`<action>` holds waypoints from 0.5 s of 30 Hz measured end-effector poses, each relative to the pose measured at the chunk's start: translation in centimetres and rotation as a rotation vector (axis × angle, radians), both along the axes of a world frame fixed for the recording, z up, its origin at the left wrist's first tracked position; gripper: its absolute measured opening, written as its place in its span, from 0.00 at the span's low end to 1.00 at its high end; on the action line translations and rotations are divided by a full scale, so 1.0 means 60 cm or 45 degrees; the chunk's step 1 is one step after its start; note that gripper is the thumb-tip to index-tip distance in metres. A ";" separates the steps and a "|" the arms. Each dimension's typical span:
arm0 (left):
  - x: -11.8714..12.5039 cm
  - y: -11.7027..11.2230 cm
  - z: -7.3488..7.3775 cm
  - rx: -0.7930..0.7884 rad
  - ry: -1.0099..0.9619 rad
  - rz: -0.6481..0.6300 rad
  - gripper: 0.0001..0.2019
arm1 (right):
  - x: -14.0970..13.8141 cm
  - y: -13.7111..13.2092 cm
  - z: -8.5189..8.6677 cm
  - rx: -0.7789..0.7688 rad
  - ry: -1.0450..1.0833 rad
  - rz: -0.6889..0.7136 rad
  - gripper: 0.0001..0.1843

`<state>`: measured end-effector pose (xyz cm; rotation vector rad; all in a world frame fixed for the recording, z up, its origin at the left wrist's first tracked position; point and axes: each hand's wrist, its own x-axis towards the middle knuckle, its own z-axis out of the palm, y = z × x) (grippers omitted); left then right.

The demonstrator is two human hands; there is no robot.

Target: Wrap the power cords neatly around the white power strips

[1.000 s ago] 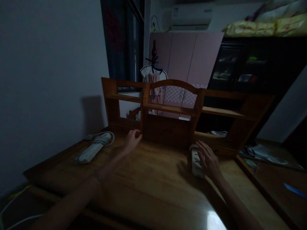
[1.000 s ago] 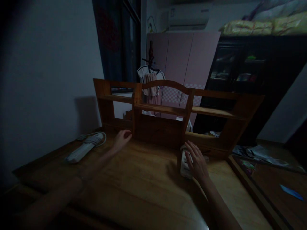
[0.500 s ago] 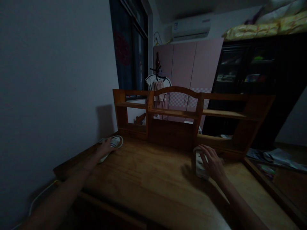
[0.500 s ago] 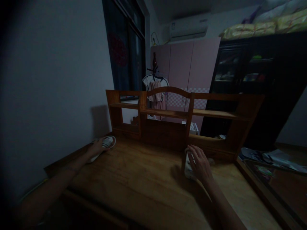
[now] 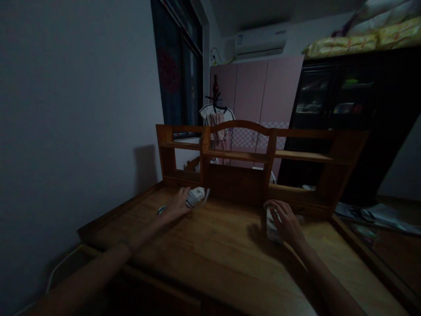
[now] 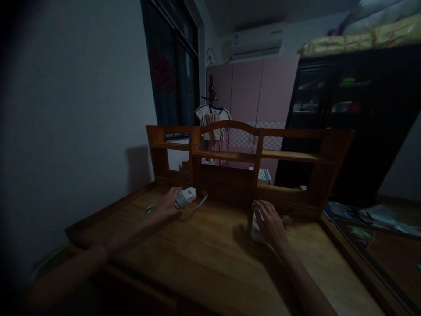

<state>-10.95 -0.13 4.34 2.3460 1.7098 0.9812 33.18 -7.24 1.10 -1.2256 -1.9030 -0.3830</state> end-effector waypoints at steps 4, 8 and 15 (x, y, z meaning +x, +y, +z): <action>0.082 -0.029 0.011 0.216 0.171 -0.228 0.37 | 0.001 -0.002 0.000 -0.016 -0.015 -0.010 0.19; 0.135 -0.043 0.025 0.434 0.274 -0.234 0.38 | -0.002 0.000 -0.005 -0.035 -0.017 -0.017 0.19; 0.169 -0.045 0.022 0.498 0.172 -0.257 0.38 | -0.015 0.011 -0.018 -0.063 -0.028 0.006 0.20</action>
